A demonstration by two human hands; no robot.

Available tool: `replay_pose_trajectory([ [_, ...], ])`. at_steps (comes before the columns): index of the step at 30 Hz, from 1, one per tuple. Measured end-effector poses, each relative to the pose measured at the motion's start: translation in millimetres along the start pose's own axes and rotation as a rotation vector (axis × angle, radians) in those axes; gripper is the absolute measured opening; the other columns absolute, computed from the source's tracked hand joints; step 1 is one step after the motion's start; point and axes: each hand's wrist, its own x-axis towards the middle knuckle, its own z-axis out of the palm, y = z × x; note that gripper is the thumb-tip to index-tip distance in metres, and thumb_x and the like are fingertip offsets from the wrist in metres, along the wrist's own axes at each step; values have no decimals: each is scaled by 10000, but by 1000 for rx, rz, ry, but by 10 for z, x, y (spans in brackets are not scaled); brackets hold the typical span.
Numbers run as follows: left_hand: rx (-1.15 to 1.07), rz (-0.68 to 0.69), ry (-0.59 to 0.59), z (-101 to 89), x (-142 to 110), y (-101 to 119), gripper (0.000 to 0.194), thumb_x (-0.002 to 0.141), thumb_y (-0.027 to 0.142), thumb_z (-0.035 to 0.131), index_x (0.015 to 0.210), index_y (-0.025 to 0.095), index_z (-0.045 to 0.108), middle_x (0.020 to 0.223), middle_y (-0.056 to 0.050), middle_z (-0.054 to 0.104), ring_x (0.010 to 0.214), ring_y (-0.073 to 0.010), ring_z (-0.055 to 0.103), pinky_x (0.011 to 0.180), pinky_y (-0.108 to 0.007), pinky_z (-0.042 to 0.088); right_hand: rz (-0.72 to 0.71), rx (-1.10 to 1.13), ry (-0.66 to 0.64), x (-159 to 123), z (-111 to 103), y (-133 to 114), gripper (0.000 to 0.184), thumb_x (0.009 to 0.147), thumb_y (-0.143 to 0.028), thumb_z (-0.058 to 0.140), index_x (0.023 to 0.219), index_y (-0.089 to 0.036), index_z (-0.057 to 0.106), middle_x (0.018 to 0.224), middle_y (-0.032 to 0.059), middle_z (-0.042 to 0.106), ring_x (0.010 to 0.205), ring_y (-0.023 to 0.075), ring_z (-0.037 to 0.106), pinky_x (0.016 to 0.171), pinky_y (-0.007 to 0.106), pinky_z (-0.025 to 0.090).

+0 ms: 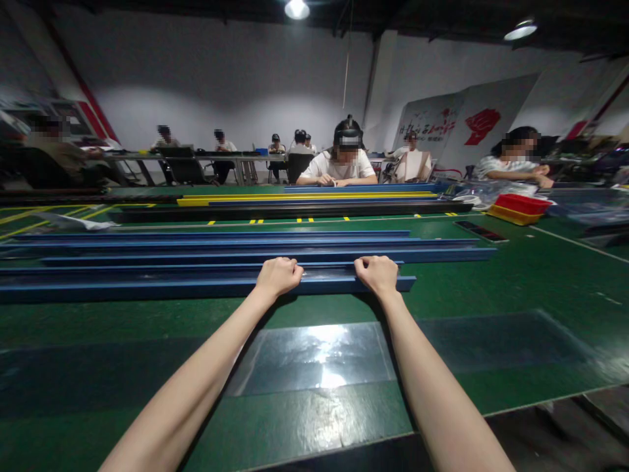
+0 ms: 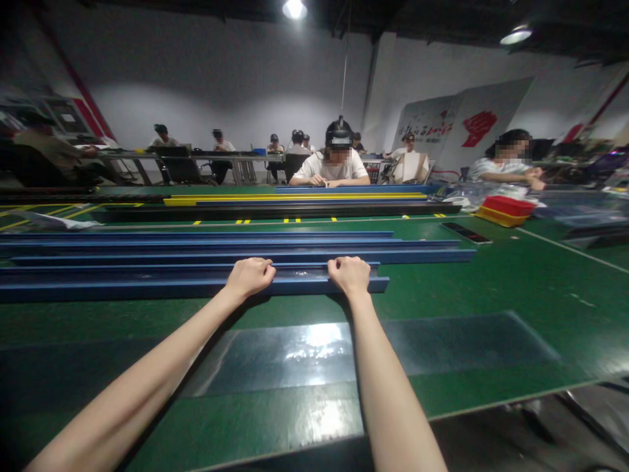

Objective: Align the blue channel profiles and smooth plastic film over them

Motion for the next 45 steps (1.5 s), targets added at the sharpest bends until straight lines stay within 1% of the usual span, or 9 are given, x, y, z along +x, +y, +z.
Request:
replay_pose_trajectory([
  [8, 21, -16, -14, 16, -14, -156, 395, 801, 274, 325, 885, 175, 697, 878, -74, 697, 845, -223, 643, 687, -302, 481, -54, 14, -39, -34, -8, -155, 386, 805, -339, 363, 862, -227, 727, 744, 99, 687, 753, 221, 630, 627, 264, 398],
  [14, 36, -31, -38, -14, -42, -291, 397, 803, 278, 321, 899, 187, 696, 900, -66, 697, 866, -217, 638, 699, -293, 475, -82, 16, -47, -46, 8, -285, 403, 805, -317, 345, 834, -191, 727, 767, 117, 689, 746, 223, 631, 626, 270, 399],
  [19, 35, -34, -61, -33, -51, -359, 397, 810, 280, 315, 898, 196, 693, 915, -59, 694, 872, -214, 636, 697, -288, 468, -116, 24, -48, -57, 25, -343, 418, 815, -304, 328, 790, -167, 721, 785, 122, 692, 737, 210, 632, 628, 262, 395],
  [25, 40, -45, -58, -45, -60, -375, 382, 816, 283, 316, 898, 199, 680, 924, -52, 689, 874, -207, 629, 679, -278, 455, -169, 31, -29, -68, 45, -351, 414, 825, -278, 318, 748, -173, 711, 796, 96, 699, 737, 198, 633, 618, 251, 386],
  [29, 50, -32, -59, -72, -64, -348, 363, 826, 281, 315, 898, 201, 661, 933, -44, 679, 863, -195, 624, 677, -269, 441, -175, 26, -23, -68, 48, -347, 416, 832, -274, 316, 737, -169, 708, 784, 92, 699, 724, 187, 634, 610, 239, 380],
  [35, 84, 23, -110, -121, -57, -332, 346, 843, 270, 304, 890, 195, 638, 935, -53, 659, 878, -192, 605, 706, -276, 424, -184, 1, -14, -69, 48, -351, 425, 837, -269, 306, 733, -168, 706, 767, 92, 698, 717, 186, 634, 598, 239, 378],
  [37, 87, 26, -125, -130, -50, -296, 348, 850, 278, 300, 883, 189, 635, 932, -60, 655, 887, -195, 598, 711, -282, 419, -185, -2, -11, -70, 48, -354, 427, 837, -270, 307, 730, -164, 706, 762, 94, 697, 717, 182, 634, 601, 236, 377],
  [39, 78, 34, -125, -129, -35, -212, 350, 859, 293, 298, 884, 183, 630, 928, -65, 653, 887, -199, 593, 726, -291, 413, -179, -5, -4, -71, 49, -358, 430, 838, -271, 305, 723, -166, 706, 760, 93, 697, 713, 184, 634, 599, 237, 378],
  [45, -34, 125, -83, -47, 86, 276, 334, 878, 300, 303, 953, 165, 599, 969, -82, 637, 919, -208, 580, 789, -329, 398, -162, 1, -3, -76, 58, -360, 424, 839, -272, 310, 729, -169, 706, 773, 94, 696, 712, 177, 632, 613, 233, 381],
])
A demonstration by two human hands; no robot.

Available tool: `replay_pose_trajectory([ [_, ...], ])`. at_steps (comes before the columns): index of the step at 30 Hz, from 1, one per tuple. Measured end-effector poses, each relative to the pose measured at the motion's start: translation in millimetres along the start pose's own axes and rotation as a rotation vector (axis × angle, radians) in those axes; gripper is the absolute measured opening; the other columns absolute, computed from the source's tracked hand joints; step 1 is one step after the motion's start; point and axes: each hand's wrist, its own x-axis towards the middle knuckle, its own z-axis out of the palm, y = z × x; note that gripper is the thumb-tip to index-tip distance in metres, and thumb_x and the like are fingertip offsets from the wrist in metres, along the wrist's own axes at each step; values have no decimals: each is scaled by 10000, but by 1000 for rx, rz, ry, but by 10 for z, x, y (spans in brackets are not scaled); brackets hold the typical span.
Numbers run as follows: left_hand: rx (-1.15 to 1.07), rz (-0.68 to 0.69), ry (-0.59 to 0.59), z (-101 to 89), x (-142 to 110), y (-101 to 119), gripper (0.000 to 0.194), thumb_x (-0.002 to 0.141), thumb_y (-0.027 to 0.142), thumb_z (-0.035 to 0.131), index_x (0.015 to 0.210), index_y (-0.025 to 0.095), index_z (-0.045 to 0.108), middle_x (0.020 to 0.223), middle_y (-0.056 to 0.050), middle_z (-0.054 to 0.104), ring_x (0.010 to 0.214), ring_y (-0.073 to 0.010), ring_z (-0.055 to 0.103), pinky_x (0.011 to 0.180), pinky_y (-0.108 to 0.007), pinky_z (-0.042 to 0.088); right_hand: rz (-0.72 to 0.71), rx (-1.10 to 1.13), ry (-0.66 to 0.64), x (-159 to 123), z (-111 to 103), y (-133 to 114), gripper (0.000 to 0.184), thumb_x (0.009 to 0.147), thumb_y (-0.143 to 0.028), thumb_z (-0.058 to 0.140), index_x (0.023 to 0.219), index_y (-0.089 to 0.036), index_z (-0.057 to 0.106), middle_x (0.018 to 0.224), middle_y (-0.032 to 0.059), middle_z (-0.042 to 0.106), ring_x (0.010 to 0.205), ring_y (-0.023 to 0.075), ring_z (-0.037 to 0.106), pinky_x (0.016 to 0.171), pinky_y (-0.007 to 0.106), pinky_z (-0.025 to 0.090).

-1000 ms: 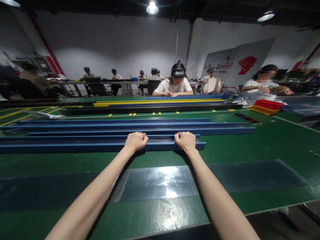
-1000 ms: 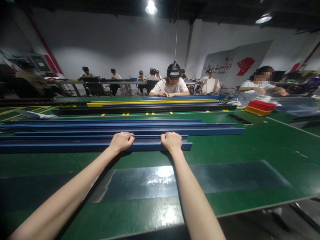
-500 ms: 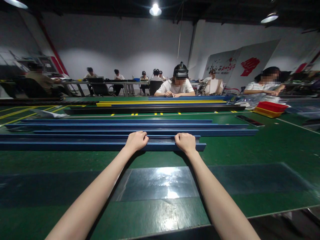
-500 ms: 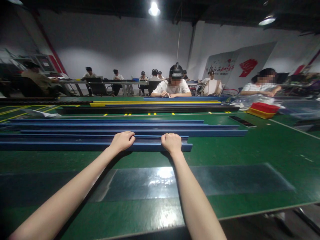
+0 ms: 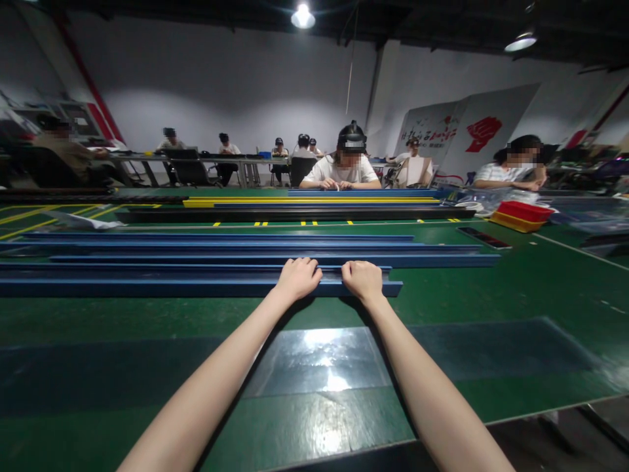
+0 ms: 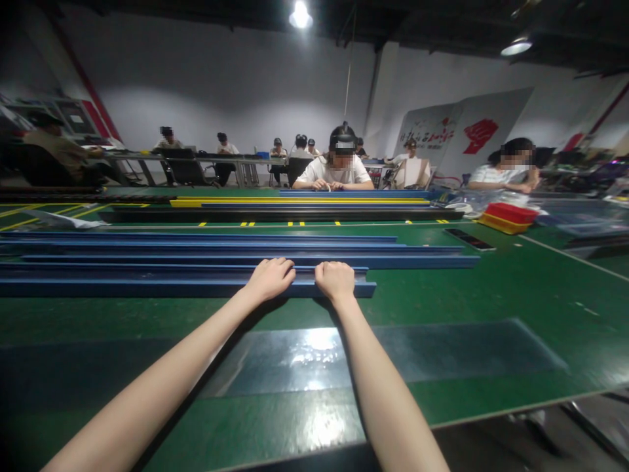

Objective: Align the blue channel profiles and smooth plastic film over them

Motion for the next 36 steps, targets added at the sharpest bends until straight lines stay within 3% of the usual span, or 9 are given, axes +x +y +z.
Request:
replay_pose_trajectory([
  [6, -46, -14, 28, 53, 99, 214, 385, 884, 310, 279, 910, 129, 618, 954, -117, 634, 919, -229, 583, 794, -342, 411, -26, 20, -39, -1, -36, 31, 422, 862, -273, 289, 754, -184, 688, 832, 69, 695, 770, 169, 624, 617, 230, 370],
  [14, -71, -1, 27, 14, 94, 140, 417, 871, 298, 279, 876, 142, 665, 873, -107, 649, 860, -219, 609, 765, -309, 430, -158, 8, -162, 20, -143, 129, 411, 901, -302, 268, 870, -189, 662, 913, 70, 672, 864, 156, 586, 727, 233, 353],
  [19, -24, -8, 30, 21, 68, -14, 416, 866, 294, 275, 869, 165, 671, 847, -90, 656, 828, -212, 615, 718, -295, 442, -300, 16, -113, 19, -144, 174, 393, 913, -322, 274, 967, -168, 631, 967, 77, 654, 945, 162, 549, 826, 259, 301],
  [25, 0, -26, 21, -3, 2, -194, 399, 854, 292, 288, 844, 176, 670, 840, -80, 658, 805, -206, 617, 707, -287, 444, -265, -1, -117, 28, -105, 242, 392, 920, -336, 265, 983, -173, 615, 982, 76, 647, 959, 160, 537, 817, 271, 284],
  [36, -1, -97, -10, 5, -4, -308, 391, 839, 302, 300, 920, 204, 669, 909, -65, 661, 851, -203, 615, 710, -275, 448, -183, 19, -175, 20, -89, 294, 383, 924, -321, 253, 973, -174, 603, 977, 79, 642, 940, 160, 537, 788, 254, 304],
])
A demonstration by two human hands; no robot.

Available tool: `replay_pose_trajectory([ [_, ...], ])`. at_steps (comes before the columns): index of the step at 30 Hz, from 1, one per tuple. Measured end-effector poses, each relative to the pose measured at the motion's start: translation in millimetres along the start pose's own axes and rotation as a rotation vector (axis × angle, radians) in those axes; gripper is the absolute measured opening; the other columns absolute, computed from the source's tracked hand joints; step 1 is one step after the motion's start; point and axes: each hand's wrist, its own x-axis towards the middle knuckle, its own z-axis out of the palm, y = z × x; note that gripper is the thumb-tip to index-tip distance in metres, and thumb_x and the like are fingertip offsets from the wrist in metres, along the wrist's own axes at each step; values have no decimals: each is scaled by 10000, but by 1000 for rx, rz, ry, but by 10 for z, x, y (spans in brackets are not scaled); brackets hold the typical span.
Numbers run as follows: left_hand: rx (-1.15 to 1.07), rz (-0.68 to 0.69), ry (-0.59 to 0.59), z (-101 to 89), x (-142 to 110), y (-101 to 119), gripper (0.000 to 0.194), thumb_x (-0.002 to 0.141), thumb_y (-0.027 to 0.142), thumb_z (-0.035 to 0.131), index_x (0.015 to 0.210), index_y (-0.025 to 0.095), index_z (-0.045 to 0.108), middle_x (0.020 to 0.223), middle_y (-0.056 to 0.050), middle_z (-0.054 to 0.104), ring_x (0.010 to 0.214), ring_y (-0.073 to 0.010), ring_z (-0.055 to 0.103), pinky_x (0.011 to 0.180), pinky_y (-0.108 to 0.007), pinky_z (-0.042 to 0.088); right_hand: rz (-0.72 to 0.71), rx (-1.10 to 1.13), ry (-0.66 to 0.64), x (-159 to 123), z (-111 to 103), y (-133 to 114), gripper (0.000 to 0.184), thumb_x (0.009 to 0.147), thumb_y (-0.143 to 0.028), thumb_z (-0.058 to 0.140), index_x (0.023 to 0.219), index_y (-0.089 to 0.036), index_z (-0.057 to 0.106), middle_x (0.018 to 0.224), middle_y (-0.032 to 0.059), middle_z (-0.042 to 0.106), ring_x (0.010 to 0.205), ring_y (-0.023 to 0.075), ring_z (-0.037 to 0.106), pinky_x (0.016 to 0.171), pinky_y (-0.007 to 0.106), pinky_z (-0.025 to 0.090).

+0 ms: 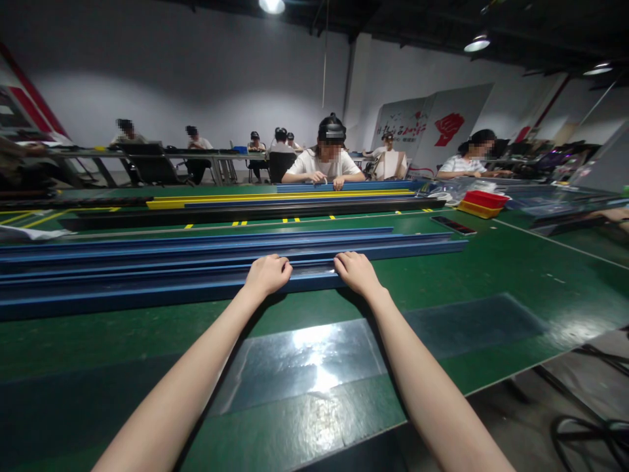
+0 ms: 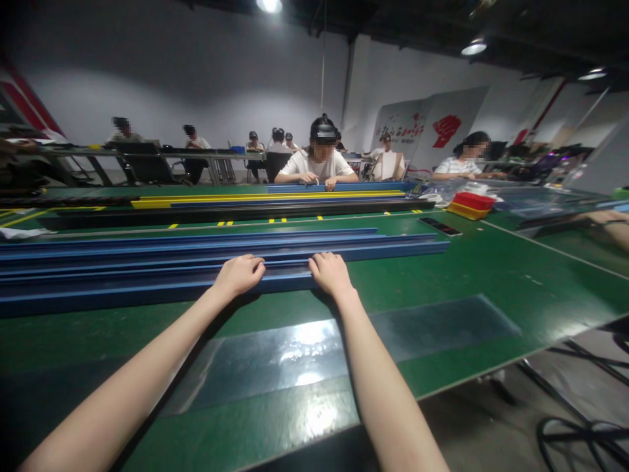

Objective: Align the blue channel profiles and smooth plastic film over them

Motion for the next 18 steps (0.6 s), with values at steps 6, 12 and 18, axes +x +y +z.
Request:
replay_pose_trajectory([
  [6, 46, -9, -72, -65, 68, 68, 416, 843, 339, 285, 872, 153, 655, 897, -103, 656, 848, -239, 615, 686, -308, 452, 14, 13, 7, -6, 23, -26, 377, 925, -300, 244, 1004, -173, 590, 989, 76, 628, 941, 166, 526, 789, 249, 323],
  [12, 35, 32, -65, -51, 93, 163, 434, 871, 369, 268, 893, 149, 642, 932, -111, 648, 882, -242, 602, 722, -320, 438, 14, 18, 3, -14, 26, -38, 369, 925, -280, 244, 1048, -166, 573, 1010, 82, 623, 955, 161, 530, 829, 241, 328],
  [18, -22, 130, 22, -91, 60, 229, 326, 867, 309, 335, 946, 159, 613, 991, -106, 608, 952, -234, 541, 790, -327, 406, 41, 22, -7, -27, 25, -59, 379, 926, -284, 236, 1099, -162, 550, 1061, 91, 609, 989, 166, 527, 843, 244, 340],
])
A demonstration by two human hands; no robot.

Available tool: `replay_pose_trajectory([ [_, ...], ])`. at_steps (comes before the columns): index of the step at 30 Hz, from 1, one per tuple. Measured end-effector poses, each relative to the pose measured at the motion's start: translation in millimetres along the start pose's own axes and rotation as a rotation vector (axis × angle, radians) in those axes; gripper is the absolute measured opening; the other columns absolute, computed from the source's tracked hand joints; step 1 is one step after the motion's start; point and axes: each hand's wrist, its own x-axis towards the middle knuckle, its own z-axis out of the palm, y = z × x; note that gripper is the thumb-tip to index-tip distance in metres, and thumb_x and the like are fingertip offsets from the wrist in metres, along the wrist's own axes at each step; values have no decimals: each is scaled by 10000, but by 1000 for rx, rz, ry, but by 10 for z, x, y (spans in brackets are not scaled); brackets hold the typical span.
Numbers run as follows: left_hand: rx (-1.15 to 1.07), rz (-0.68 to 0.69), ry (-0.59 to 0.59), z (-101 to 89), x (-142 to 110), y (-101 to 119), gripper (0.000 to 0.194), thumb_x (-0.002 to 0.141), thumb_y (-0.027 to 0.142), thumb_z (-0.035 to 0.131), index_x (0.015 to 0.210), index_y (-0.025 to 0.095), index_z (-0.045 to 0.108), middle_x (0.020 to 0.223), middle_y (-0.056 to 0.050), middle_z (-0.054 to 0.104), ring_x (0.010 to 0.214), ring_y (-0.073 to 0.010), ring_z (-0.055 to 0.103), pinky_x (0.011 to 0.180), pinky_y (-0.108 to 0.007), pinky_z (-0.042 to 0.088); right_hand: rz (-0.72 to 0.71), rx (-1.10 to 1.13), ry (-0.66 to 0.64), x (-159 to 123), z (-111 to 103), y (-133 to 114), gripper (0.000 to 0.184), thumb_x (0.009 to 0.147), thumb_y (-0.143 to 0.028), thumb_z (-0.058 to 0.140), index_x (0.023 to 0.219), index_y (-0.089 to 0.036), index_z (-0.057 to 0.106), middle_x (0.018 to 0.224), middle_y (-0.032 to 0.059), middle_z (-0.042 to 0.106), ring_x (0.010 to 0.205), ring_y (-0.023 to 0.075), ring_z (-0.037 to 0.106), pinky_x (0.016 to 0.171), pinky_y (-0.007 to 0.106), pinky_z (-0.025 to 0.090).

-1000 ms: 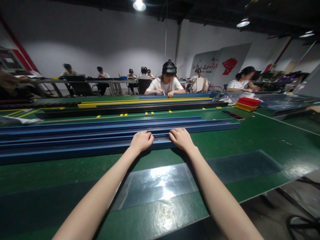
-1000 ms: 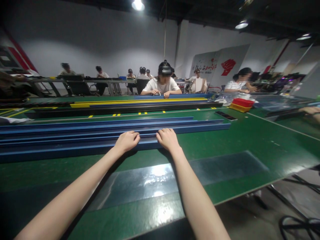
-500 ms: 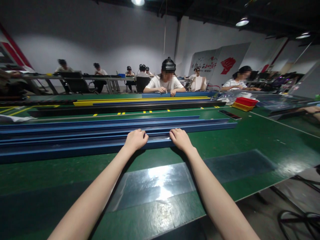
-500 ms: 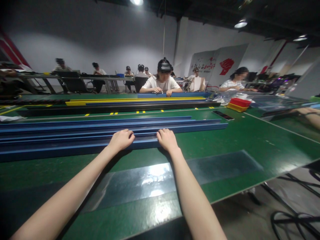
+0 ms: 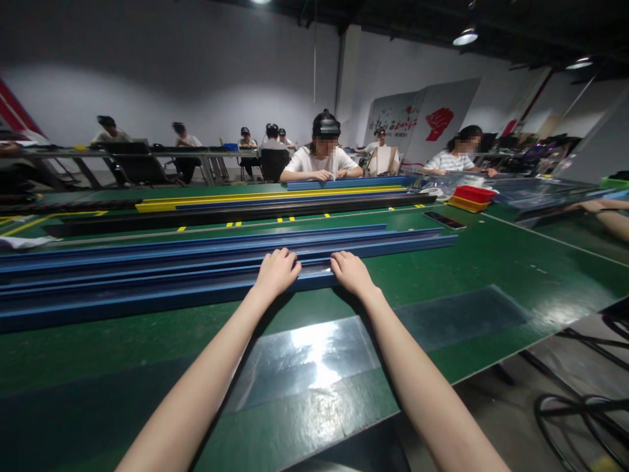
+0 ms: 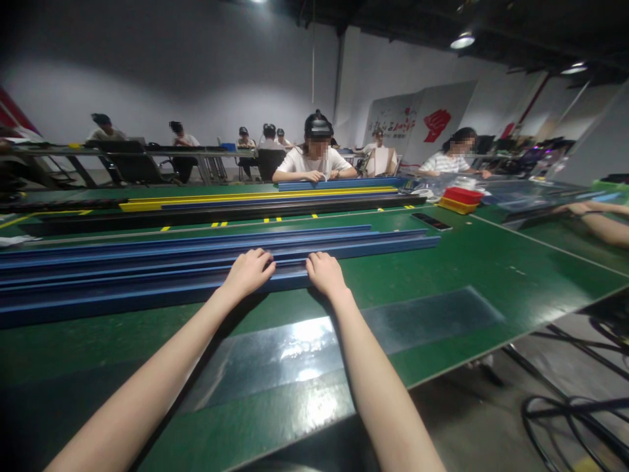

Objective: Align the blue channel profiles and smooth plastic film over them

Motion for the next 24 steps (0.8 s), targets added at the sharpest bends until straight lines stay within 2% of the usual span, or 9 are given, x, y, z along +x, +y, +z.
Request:
replay_pose_trajectory([
  [3, -38, 87, 73, -121, -5, 61, 277, 858, 280, 367, 920, 166, 612, 993, -90, 604, 962, -221, 524, 807, -316, 393, 2, -6, 1, 1, 6, 0, 376, 924, -283, 240, 1111, -161, 543, 1076, 96, 604, 997, 172, 525, 847, 252, 342],
  [5, -74, 117, 59, -220, -17, 129, 277, 862, 276, 361, 862, 168, 617, 921, -75, 626, 909, -208, 548, 782, -301, 398, 4, -5, -1, 3, 8, 0, 375, 922, -286, 247, 1114, -157, 542, 1083, 100, 600, 999, 178, 524, 845, 257, 344],
  [9, -194, 139, -208, -354, -75, 290, 264, 834, 322, 408, 780, 200, 637, 771, -35, 654, 718, -172, 593, 620, -246, 403, 8, -2, -13, 3, 4, -5, 374, 917, -289, 248, 1103, -158, 545, 1092, 102, 596, 1005, 192, 519, 834, 276, 353],
  [13, -300, 284, -520, -368, -143, 374, 194, 761, 354, 531, 750, 208, 658, 706, -7, 660, 618, -135, 576, 518, -208, 365, 10, 5, -17, 1, -1, -11, 376, 917, -292, 241, 1105, -163, 540, 1105, 105, 589, 1006, 195, 517, 824, 288, 358],
  [15, -335, 315, -644, -362, -162, 378, 172, 701, 367, 609, 714, 203, 661, 654, 9, 649, 568, -116, 554, 484, -196, 345, 12, 8, -13, 2, 1, -10, 374, 916, -292, 243, 1106, -165, 539, 1104, 105, 588, 1013, 195, 512, 826, 290, 356],
  [20, -314, 319, -846, -343, -157, 351, 233, 560, 387, 724, 696, 205, 672, 632, 22, 640, 542, -105, 533, 461, -186, 336, 12, 11, -14, 8, 15, -5, 373, 917, -291, 238, 1104, -166, 535, 1089, 105, 589, 1014, 197, 507, 821, 295, 361],
  [24, -278, 360, -899, -313, -139, 339, 334, 524, 434, 738, 753, 197, 682, 682, 5, 654, 566, -117, 531, 473, -195, 345, 16, 9, -26, 12, 20, -2, 379, 919, -292, 231, 1114, -164, 529, 1101, 115, 581, 1017, 201, 503, 829, 304, 359],
])
